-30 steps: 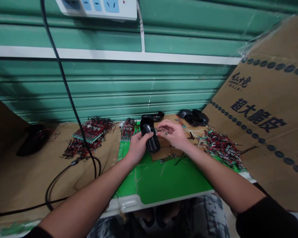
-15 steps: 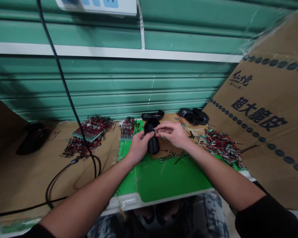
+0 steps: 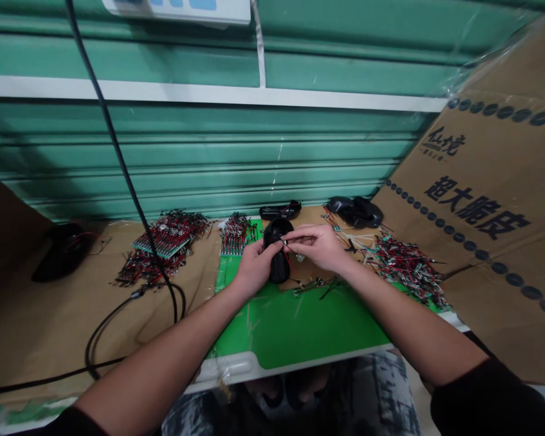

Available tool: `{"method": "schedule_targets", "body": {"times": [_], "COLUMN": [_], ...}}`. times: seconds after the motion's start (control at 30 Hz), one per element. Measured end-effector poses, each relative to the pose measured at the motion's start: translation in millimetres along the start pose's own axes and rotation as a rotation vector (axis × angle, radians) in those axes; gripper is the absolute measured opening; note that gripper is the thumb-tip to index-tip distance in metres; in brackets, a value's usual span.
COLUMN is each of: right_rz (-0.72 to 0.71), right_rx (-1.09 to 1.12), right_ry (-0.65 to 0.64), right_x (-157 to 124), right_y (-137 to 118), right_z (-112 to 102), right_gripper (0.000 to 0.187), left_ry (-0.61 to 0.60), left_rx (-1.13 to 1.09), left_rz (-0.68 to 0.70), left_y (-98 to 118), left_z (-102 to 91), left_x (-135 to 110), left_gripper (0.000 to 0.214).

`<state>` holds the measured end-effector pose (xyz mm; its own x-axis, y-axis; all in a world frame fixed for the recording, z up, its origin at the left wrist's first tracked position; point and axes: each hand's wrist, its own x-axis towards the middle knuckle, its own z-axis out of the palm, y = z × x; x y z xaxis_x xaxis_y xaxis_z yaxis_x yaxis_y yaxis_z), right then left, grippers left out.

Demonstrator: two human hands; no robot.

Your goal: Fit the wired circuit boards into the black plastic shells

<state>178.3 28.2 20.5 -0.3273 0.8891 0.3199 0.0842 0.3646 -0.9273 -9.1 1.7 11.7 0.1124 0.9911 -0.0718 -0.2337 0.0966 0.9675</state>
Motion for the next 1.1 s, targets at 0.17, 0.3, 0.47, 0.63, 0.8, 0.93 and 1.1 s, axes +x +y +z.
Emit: {"method": "schedule_targets", "body": {"times": [0.17, 0.3, 0.47, 0.63, 0.8, 0.93, 1.1], "right_rz": [0.044, 0.218, 0.346, 0.285, 0.208, 0.196, 0.203], "right_rx": [0.027, 0.139, 0.203, 0.216, 0.220, 0.215, 0.211], "right_ry": [0.059, 0.071, -0.035, -0.048, -0.001, 0.042, 0.075], "right_x": [-1.6, -0.8, -1.0, -4.0, -4.8, -5.1, -5.2], "right_y": [-5.2, -3.4, 0.5, -0.6, 1.7, 6.5, 8.0], "right_z": [3.6, 7.5, 11.8, 17.0, 20.1, 21.8, 20.5], "right_gripper": [0.033, 0.042, 0.040, 0.036, 0.038, 0.042, 0.046], "left_ry": [0.011, 0.009, -0.008, -0.017, 0.000, 0.007, 0.013], "left_rx": [0.009, 0.022, 0.015, -0.001, -0.003, 0.000, -0.013], "left_rz": [0.035, 0.080, 0.092, 0.063, 0.027, 0.018, 0.028], "left_y": [1.1, 3.6, 3.1, 0.6, -0.3, -0.2, 1.0], "left_z": [0.6, 1.9, 2.7, 1.9, 1.7, 2.0, 1.9], "left_x": [0.9, -0.5, -2.2, -1.2, -0.9, -1.3, -1.7], "left_gripper": [0.046, 0.047, 0.047, 0.047, 0.050, 0.050, 0.048]}}
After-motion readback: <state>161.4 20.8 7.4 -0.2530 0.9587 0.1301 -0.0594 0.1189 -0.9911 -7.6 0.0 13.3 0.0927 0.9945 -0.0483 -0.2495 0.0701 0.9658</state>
